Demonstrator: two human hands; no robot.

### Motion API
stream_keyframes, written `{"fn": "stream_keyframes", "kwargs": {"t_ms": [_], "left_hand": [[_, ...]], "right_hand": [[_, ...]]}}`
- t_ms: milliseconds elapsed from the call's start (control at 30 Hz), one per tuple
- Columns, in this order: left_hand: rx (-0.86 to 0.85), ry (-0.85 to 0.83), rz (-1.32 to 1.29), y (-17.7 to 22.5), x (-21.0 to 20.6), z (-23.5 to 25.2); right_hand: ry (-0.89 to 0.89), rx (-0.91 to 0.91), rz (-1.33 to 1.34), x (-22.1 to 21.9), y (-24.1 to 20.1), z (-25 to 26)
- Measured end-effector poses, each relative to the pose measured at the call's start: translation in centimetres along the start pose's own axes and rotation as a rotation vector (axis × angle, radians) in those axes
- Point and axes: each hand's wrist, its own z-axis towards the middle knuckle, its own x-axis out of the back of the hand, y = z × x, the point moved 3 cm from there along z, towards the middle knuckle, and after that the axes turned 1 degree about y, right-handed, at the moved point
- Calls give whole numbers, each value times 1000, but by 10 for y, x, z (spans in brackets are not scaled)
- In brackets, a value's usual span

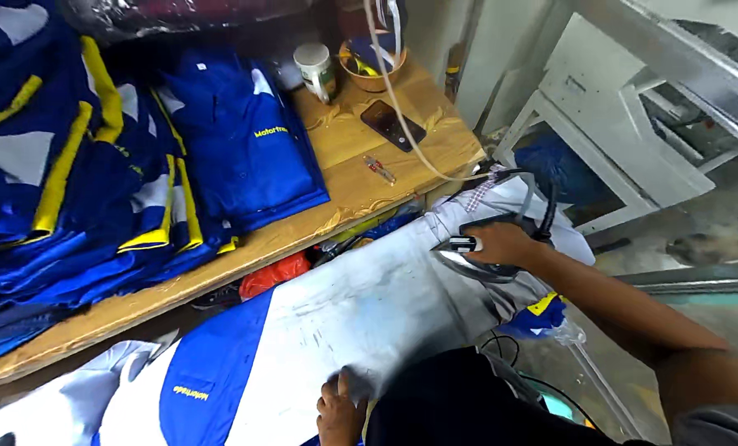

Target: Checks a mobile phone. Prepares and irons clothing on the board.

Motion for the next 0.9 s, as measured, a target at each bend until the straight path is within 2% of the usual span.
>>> {"fn": "stream_keyframes", "kwargs": {"t_ms": [133, 233, 333, 433, 500, 600, 667, 767, 900], "left_hand": [[77, -29, 42, 3, -11, 2], [49, 87, 37, -2, -28, 3], [45, 143, 54, -4, -35, 2], [49, 151, 66, -5, -37, 3], [64, 124, 73, -5, -36, 4], [85, 102, 63, -7, -38, 5], [95, 96, 60, -6, -38, 5], [108, 97, 31, -5, -38, 4], [174, 32, -11, 3, -29, 3]], "right_hand": [[44, -66, -31, 8, 57, 24], [22, -82, -31, 7, 85, 37], [-8, -75, -1, 6, 96, 46], [-132, -69, -1, 15, 92, 48], [-89, -12, 38, 29, 85, 54], [250, 147, 117, 63, 52, 82], [409, 215, 153, 89, 15, 110], [499, 158, 164, 121, -35, 164], [510, 26, 262, 149, -65, 233]]}}
